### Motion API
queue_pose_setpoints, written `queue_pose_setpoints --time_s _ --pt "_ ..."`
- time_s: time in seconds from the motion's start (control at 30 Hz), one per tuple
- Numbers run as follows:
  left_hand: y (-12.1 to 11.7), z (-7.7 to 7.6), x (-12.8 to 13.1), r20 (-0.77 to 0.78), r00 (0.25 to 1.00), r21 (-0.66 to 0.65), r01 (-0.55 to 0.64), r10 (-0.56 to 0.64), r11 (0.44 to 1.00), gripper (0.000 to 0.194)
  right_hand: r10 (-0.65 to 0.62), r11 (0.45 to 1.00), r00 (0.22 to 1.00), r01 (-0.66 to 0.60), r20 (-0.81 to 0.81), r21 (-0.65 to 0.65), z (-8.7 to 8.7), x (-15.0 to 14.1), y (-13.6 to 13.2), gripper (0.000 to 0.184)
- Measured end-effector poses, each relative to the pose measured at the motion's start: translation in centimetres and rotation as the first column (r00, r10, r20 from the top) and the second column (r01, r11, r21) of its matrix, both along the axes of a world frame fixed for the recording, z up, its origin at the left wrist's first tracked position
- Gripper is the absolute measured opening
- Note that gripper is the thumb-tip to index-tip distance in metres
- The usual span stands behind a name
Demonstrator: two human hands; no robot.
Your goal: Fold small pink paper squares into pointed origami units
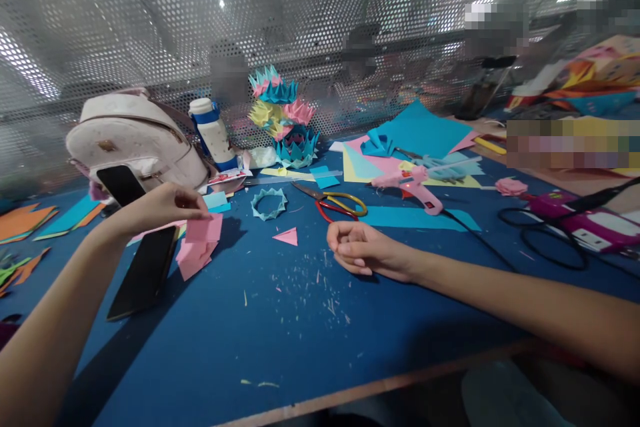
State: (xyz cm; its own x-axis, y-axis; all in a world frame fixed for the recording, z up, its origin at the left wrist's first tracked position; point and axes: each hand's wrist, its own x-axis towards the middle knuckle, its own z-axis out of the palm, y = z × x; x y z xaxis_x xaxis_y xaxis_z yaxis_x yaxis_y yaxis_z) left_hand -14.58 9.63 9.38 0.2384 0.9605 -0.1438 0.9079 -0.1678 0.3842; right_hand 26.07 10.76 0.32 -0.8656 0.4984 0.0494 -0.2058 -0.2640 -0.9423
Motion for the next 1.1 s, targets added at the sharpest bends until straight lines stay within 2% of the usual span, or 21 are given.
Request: queue_pose_setpoints --time_s 0.13,0.23,0.33,0.47,0.57,0.7,0.77,0.8,0.83,0.9,0.93,0.97,1.0,1.03,1.1 --pt "-0.6 0.5 2.9 -0.004 0.999 0.013 0.037 -0.037 0.999 0.047 0.009 1.0 1.0 -0.009 -0.005 0.003 -0.1 -0.1 0.0 0.023" --pt "-0.8 0.0 4.3 -0.079 0.996 0.027 0.045 -0.042 0.999 0.038 0.015 1.0 1.0 -0.015 -0.001 0.015 -0.1 -0.1 0.0 0.022" --pt "-0.5 -0.8 3.9 -0.168 0.986 0.029 0.012 -0.007 0.999 0.026 0.018 0.999 1.0 -0.018 0.008 0.029 0.0 -0.1 0.0 0.022" --pt "0.4 -1.4 1.9 -0.207 0.977 0.015 -0.042 0.044 0.999 0.024 0.013 0.998 1.0 -0.014 0.014 0.057 0.1 -0.1 0.0 0.022" --pt "0.9 -1.2 1.0 -0.146 0.988 0.029 -0.048 0.051 0.998 0.024 0.008 0.996 1.0 -0.011 0.026 0.087 0.0 -0.1 0.0 0.022" --pt "0.8 -0.8 1.2 0.009 0.999 0.056 -0.053 0.053 0.997 0.022 -0.005 0.991 0.999 -0.001 0.041 0.131 0.1 0.1 0.0 0.022" --pt "0.7 -1.0 1.7 0.101 0.993 0.047 -0.064 0.059 0.997 0.023 -0.018 0.959 0.997 -0.002 0.07 0.282 0.4 0.1 -0.2 0.022" --pt "0.7 -1.2 2.0 0.15 0.987 0.042 -0.072 0.065 0.997 0.023 -0.024 0.909 0.995 -0.019 0.098 0.416 0.6 0.1 -0.3 0.023" --pt "0.7 -1.5 2.4 0.201 0.977 0.037 -0.08 0.071 0.996 0.023 -0.026 0.822 0.99 -0.057 0.136 0.566 0.8 0.0 -0.4 0.025" --pt "0.7 -2.2 3.5 0.301 0.95 0.032 -0.098 0.084 0.995 0.025 -0.021 0.574 0.974 -0.172 0.225 0.8 0.8 -0.3 -0.6 0.037" --pt "0.8 -2.6 4.1 0.348 0.933 0.025 -0.103 0.088 0.994 0.026 -0.016 0.465 0.964 -0.228 0.266 0.856 0.6 -0.5 -0.5 0.046" --pt "0.7 -3.0 4.8 0.39 0.917 0.015 -0.102 0.088 0.995 0.028 -0.012 0.378 0.956 -0.267 0.293 0.886 0.4 -0.8 -0.4 0.054" --pt "0.7 -3.4 5.6 0.428 0.9 0.008 -0.1 0.087 0.995 0.029 -0.025 0.31 0.954 -0.278 0.3 0.909 0.2 -1.1 -0.2 0.06" --pt "0.6 -3.8 6.4 0.462 0.883 0.006 -0.098 0.085 0.995 0.029 -0.052 0.264 0.949 -0.288 0.312 0.921 0.0 -1.3 0.0 0.063" --pt "0.3 -4.5 8.1 0.515 0.854 -0.003 -0.087 0.076 0.996 0.03 -0.11 0.221 0.947 -0.274 0.303 0.936 -0.1 -1.9 0.7 0.057"
